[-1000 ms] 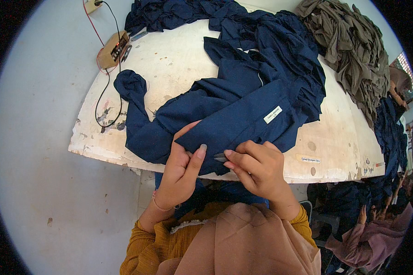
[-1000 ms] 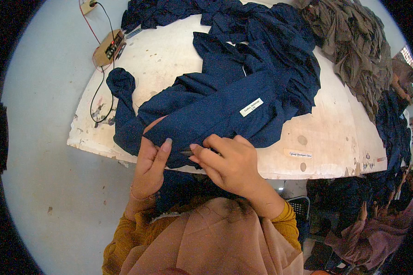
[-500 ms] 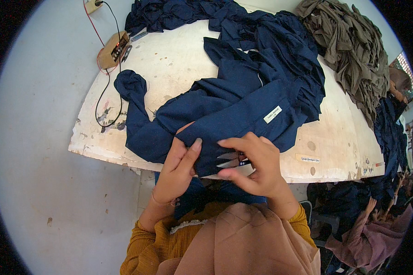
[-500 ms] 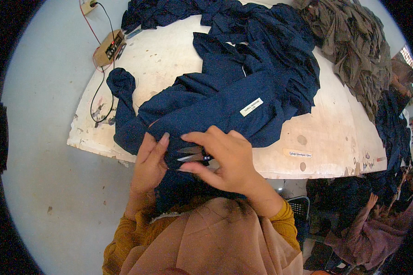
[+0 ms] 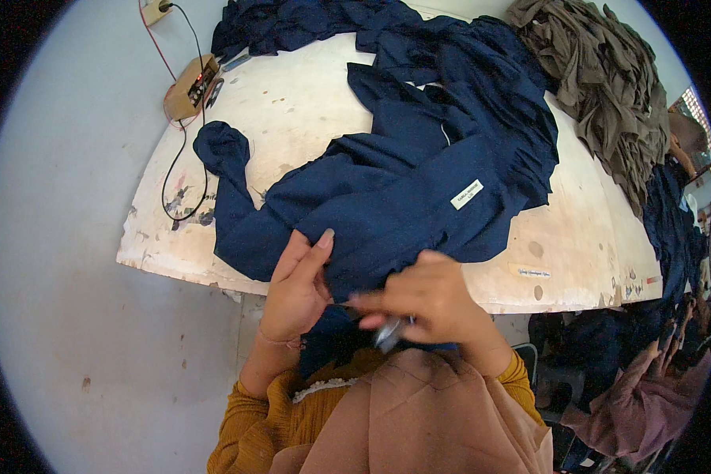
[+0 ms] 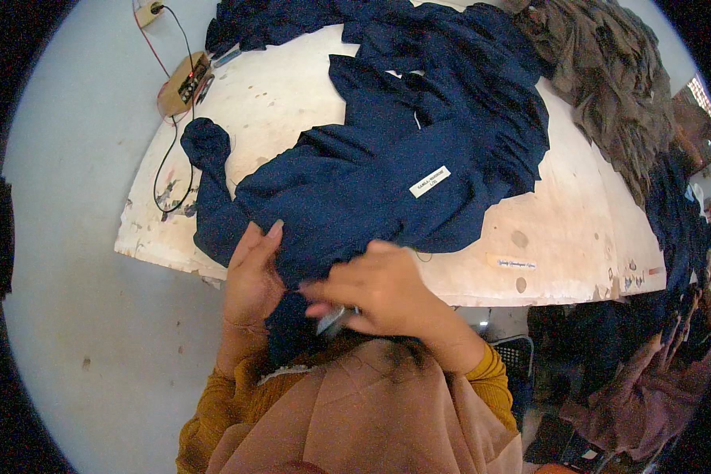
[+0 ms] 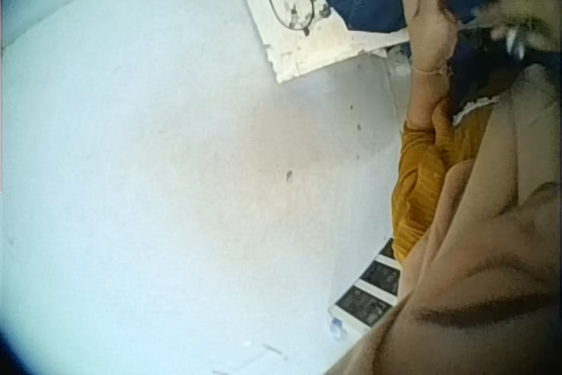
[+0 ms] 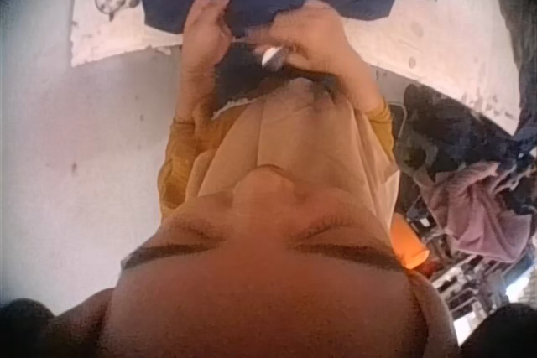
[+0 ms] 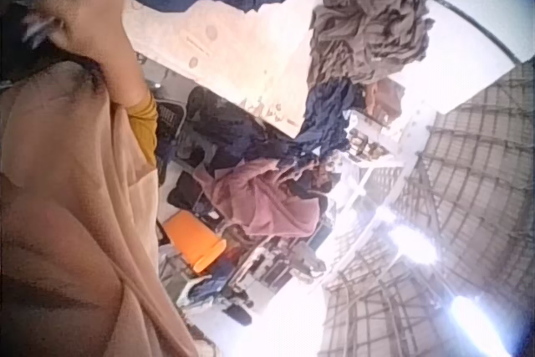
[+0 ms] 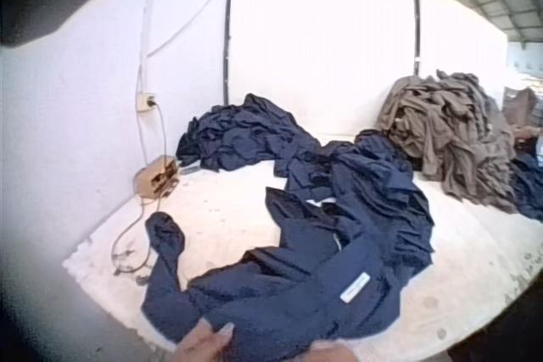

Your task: The person inspects a dark blue shirt by hand, turning it over and checking seams, buttons, and fabric areas on a white worktable. The person repeatedly manipulates the same shirt without using tools.

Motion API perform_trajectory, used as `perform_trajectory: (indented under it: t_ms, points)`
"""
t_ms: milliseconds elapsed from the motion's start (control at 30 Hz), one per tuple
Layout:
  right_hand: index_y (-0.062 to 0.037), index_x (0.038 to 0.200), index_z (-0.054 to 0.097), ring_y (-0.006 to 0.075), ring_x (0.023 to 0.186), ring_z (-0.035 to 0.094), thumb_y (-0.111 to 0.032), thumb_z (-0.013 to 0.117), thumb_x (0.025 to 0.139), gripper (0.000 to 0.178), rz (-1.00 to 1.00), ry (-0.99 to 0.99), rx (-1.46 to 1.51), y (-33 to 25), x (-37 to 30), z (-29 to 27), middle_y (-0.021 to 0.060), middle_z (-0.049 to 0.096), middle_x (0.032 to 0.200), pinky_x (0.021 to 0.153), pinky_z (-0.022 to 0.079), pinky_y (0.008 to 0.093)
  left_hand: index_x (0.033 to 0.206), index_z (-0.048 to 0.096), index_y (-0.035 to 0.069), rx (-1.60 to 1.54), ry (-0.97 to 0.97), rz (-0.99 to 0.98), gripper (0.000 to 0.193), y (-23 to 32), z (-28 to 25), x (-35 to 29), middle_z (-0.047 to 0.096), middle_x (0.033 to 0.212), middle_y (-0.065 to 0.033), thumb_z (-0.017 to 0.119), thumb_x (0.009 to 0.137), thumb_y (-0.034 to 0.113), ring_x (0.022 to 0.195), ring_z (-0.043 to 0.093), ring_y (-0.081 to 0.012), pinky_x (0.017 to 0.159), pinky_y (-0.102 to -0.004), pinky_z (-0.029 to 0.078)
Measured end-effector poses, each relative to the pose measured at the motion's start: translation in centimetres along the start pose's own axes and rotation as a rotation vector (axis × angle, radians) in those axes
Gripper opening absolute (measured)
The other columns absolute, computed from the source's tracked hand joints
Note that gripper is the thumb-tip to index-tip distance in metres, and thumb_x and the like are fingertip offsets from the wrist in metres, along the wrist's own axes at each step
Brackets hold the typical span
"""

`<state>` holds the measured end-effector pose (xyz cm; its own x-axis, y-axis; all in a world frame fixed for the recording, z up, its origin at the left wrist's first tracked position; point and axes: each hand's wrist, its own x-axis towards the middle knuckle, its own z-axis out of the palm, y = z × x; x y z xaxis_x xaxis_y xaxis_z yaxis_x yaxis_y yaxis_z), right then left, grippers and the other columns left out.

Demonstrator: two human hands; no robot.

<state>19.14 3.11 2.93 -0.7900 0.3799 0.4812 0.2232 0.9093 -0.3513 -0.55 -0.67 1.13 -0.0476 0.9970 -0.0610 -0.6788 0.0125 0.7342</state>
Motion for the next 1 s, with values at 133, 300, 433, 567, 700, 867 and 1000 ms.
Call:
perform_trajectory:
  t_ms: [133,300,433,567,700,867,1000]
  points:
    - [-0.0184,0.090,0.071,0.0205,0.064,0.059,-0.028,0.077,0.073,0.021,-0.095,-0.023,0.271,0.5,-1.6,-0.4,0.0005,0.057,0.071,0.058,0.037,0.0346,0.144,0.040,-0.002,0.178,0.033,0.065,0.043,0.7,-1.7,-0.1,0.056,0.137,-0.0132,0.048,0.104,0.012,0.123,0.055,-0.0204,0.107,-0.0334,0.043]
    - [-0.0127,0.087,0.071,0.0238,0.064,0.059,-0.014,0.079,0.075,0.015,0.396,0.286,0.083,1.4,-3.6,-1.9,0.0046,0.060,0.074,0.057,0.040,0.0347,0.136,0.048,-0.003,0.496,0.176,0.163,0.036,3.4,-4.7,-1.4,0.062,0.123,-0.0094,0.052,0.103,0.010,0.110,0.058,-0.0141,0.099,-0.0267,0.044]
    - [-0.0111,0.088,0.071,0.0249,0.067,0.062,-0.009,0.077,0.074,0.016,0.545,0.388,0.102,2.0,-4.9,-1.4,0.0053,0.062,0.077,0.059,0.044,0.0344,0.129,0.053,0.001,1.142,0.327,0.140,0.037,5.2,-5.7,-1.8,0.061,0.108,-0.0070,0.064,0.095,0.009,0.095,0.056,-0.0114,0.079,-0.0256,0.047]
    - [-0.0126,0.090,0.071,0.0242,0.070,0.062,-0.006,0.075,0.068,0.024,0.519,0.288,0.069,2.0,-5.3,-0.8,0.0038,0.062,0.079,0.061,0.043,0.0344,0.122,0.056,0.004,1.517,0.424,0.586,0.036,4.4,-3.2,-1.7,0.060,0.110,-0.0097,0.070,0.089,0.010,0.096,0.056,-0.0181,0.075,-0.0300,0.046]
    - [-0.0158,0.097,0.070,0.0235,0.075,0.062,-0.007,0.073,0.063,0.035,0.458,0.222,0.043,1.8,-5.1,-0.4,0.0024,0.061,0.084,0.063,0.042,0.0340,0.120,0.059,0.005,1.743,0.130,0.739,0.037,3.6,-0.2,-0.4,0.061,0.114,-0.0115,0.071,0.089,0.022,0.102,0.055,-0.0262,0.085,-0.0379,0.042]
    - [-0.0128,0.103,0.071,0.0249,0.073,0.061,-0.005,0.071,0.062,0.041,0.436,0.169,-0.007,1.2,-4.1,0.0,0.0055,0.062,0.086,0.063,0.044,0.0329,0.112,0.061,0.005,1.905,0.008,0.503,0.054,0.9,0.3,1.1,0.062,0.103,-0.0072,0.071,0.083,0.050,0.098,0.056,-0.0249,0.085,-0.0397,0.035]
    - [-0.0106,0.105,0.071,0.0254,0.072,0.061,-0.001,0.069,0.062,0.045,0.476,0.259,0.005,2.0,-4.6,0.5,0.0085,0.063,0.087,0.064,0.046,0.0312,0.104,0.063,0.007,1.895,-0.105,0.324,0.048,1.1,0.6,1.3,0.061,0.094,-0.0067,0.073,0.082,0.048,0.092,0.055,-0.0247,0.083,-0.0398,0.035]
